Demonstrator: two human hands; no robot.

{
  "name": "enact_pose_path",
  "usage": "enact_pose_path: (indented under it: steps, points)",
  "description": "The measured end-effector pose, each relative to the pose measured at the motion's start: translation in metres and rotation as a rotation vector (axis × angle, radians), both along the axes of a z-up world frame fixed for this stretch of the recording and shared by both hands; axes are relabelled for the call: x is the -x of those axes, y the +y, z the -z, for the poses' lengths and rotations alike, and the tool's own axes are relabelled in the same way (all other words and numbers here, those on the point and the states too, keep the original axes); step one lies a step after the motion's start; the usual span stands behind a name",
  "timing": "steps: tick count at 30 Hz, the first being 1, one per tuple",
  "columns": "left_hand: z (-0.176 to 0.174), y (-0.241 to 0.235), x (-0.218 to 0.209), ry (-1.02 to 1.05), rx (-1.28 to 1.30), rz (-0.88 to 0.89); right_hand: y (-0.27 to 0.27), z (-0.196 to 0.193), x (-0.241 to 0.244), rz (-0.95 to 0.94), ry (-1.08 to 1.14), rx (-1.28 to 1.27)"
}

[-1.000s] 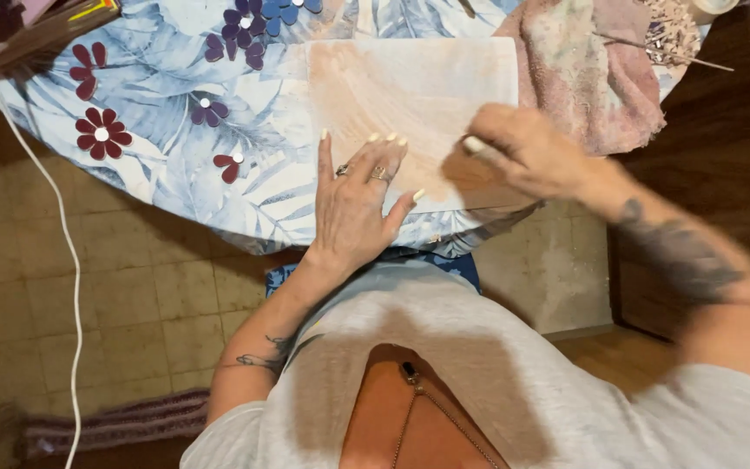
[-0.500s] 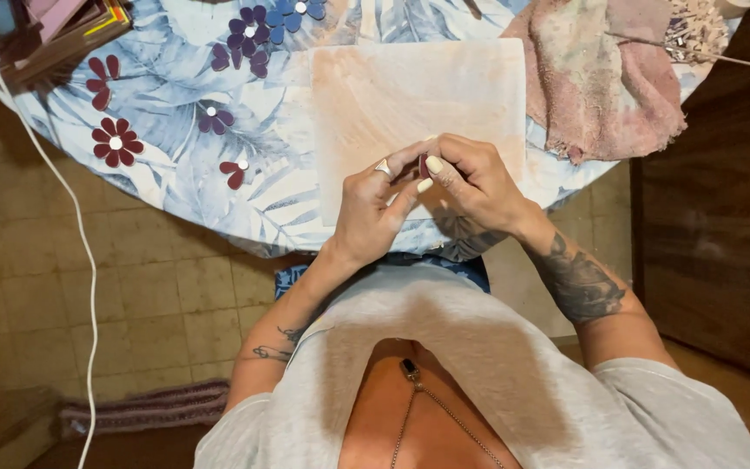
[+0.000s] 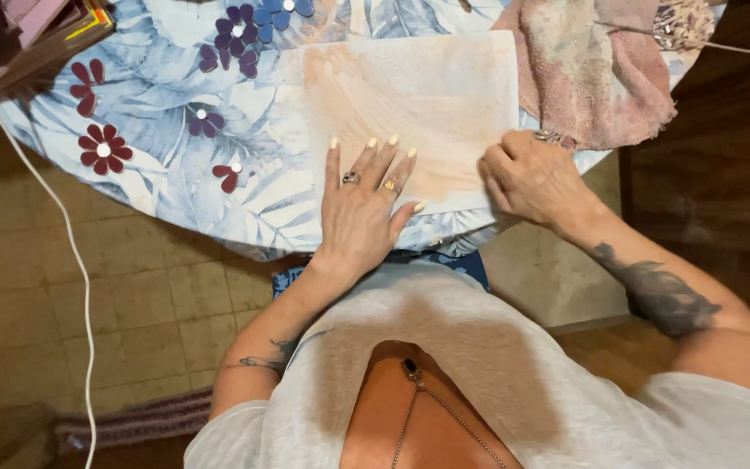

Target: Sanding the surface of a mosaic piece using a small piece of sandpaper to smooth it.

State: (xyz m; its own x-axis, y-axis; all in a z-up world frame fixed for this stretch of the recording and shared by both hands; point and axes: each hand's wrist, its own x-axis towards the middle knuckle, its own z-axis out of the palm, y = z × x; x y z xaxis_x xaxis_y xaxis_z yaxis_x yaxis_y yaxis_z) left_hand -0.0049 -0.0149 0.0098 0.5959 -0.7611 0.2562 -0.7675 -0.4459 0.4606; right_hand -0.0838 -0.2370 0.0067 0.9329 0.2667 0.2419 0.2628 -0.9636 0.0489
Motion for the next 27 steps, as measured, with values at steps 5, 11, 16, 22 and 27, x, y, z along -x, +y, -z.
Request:
enact_pose_path:
  steps: [5,11,16,22,27]
  points:
    - [0.004,0.006,-0.004,0.033,-0.141,0.039,0.021,-0.003,-0.033,-0.035,0.095,0.019]
    - [0.013,0.006,-0.002,-0.137,-0.240,0.005,0.072,0.013,-0.167,-0.130,0.179,-0.145]
    - [0.014,0.005,-0.001,-0.141,-0.197,-0.016,0.055,-0.001,-0.135,-0.270,0.049,0.046]
    - [0.008,0.004,-0.002,-0.047,-0.091,0.006,-0.026,-0.015,-0.008,-0.244,0.069,0.223]
    - [0.005,-0.004,-0.005,0.009,-0.012,-0.021,-0.018,-0.010,-0.014,-0.087,0.190,-0.164]
